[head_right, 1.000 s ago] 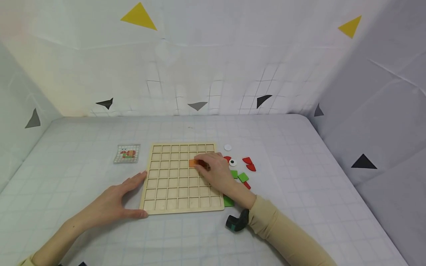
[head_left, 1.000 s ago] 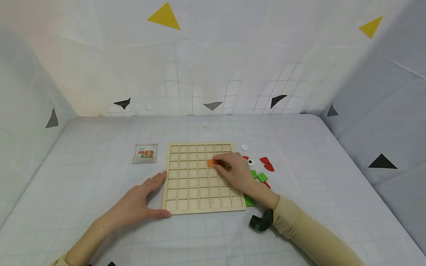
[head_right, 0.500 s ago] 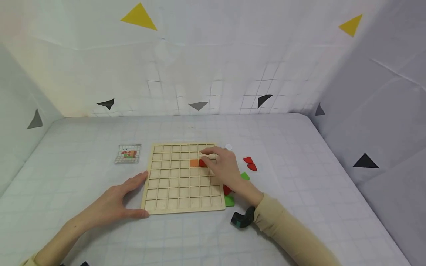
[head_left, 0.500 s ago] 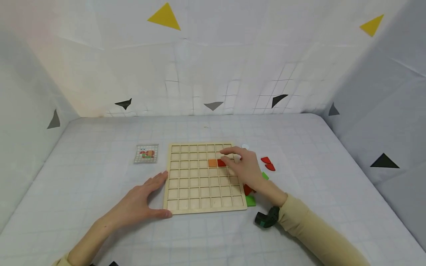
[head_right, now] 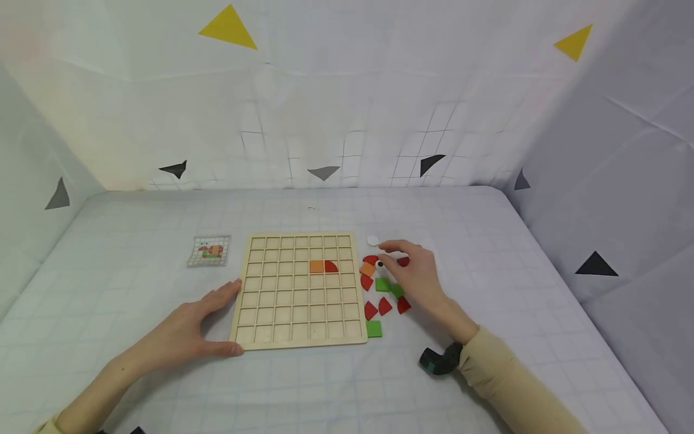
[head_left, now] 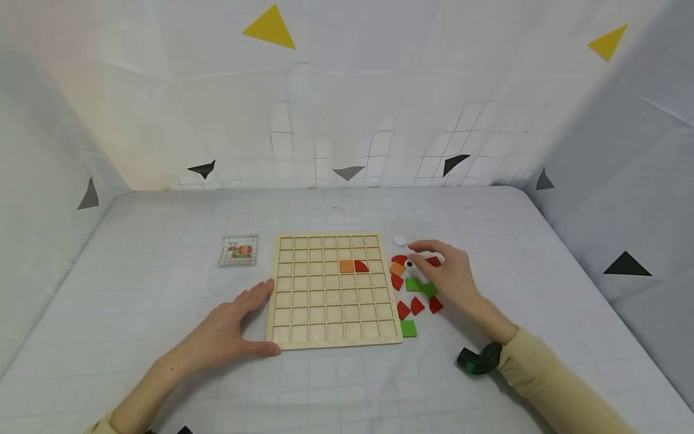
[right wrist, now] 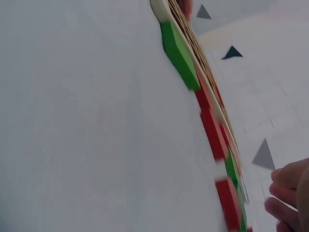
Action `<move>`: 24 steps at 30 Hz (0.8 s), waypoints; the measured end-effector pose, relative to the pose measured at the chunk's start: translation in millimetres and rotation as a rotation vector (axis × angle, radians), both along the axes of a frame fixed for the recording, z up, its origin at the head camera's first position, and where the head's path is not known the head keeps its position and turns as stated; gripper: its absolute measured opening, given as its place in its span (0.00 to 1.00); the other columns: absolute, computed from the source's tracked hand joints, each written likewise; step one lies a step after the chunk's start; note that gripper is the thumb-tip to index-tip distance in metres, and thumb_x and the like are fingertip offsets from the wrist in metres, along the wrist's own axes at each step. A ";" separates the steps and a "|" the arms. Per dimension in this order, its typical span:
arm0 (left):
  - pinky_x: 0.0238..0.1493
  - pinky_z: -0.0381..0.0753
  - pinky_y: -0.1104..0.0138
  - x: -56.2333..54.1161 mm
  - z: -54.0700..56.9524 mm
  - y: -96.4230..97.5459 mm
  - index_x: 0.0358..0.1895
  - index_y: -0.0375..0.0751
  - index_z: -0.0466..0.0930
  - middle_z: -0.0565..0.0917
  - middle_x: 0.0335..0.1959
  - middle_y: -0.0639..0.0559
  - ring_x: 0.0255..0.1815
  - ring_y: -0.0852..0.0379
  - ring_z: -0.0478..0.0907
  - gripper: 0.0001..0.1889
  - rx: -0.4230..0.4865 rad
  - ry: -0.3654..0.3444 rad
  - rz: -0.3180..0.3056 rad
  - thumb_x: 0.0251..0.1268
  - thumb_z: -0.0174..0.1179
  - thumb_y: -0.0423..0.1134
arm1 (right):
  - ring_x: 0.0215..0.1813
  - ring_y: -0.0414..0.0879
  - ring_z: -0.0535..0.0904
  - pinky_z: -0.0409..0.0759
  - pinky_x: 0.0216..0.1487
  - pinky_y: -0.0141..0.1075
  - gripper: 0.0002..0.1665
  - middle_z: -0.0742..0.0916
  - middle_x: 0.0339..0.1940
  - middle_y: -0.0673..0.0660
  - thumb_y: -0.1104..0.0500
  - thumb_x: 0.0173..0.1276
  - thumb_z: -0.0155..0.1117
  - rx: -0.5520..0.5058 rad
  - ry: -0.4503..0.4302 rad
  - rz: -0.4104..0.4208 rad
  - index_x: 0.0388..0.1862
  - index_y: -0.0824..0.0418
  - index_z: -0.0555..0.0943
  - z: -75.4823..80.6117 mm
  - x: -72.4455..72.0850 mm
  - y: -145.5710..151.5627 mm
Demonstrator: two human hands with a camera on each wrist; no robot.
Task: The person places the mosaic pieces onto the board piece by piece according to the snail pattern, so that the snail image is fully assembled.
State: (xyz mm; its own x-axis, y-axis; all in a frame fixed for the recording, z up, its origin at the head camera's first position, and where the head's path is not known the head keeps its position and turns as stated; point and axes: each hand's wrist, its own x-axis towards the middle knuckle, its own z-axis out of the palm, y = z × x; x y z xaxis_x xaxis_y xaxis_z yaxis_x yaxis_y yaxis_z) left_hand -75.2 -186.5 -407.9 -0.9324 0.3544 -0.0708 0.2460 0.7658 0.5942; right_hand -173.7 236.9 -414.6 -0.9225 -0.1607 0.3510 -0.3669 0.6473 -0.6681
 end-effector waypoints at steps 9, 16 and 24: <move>0.70 0.61 0.36 0.0 -0.8 -0.7 0.80 0.54 0.55 0.61 0.79 0.49 0.76 0.35 0.60 0.60 -0.007 0.015 -0.002 0.42 0.69 0.75 | 0.55 0.46 0.78 0.75 0.57 0.37 0.14 0.89 0.48 0.52 0.53 0.70 0.68 0.036 -0.026 -0.126 0.53 0.53 0.85 -10.8 -1.3 39.3; 0.71 0.60 0.36 0.9 0.8 -0.8 0.80 0.53 0.56 0.61 0.79 0.48 0.76 0.35 0.60 0.60 -0.004 0.010 0.002 0.41 0.69 0.74 | 0.53 0.43 0.80 0.73 0.56 0.28 0.14 0.89 0.46 0.52 0.54 0.68 0.70 0.007 0.010 -0.142 0.51 0.55 0.85 -22.0 -4.4 50.3; 0.70 0.60 0.35 1.3 2.4 -0.3 0.80 0.52 0.56 0.61 0.79 0.50 0.76 0.34 0.60 0.60 -0.011 0.007 -0.002 0.42 0.69 0.74 | 0.48 0.41 0.80 0.73 0.53 0.25 0.13 0.89 0.40 0.51 0.57 0.62 0.75 0.028 0.074 -0.115 0.45 0.58 0.86 -27.4 -5.6 51.7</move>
State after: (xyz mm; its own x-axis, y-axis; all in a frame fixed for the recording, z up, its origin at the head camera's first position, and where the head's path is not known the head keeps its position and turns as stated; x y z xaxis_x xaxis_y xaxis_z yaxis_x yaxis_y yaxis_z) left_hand -74.0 -186.8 -405.5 -0.9320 0.3559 -0.0681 0.2519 0.7714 0.5843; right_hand -179.4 288.6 -441.9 -0.9070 -0.0659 0.4159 -0.3370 0.7057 -0.6233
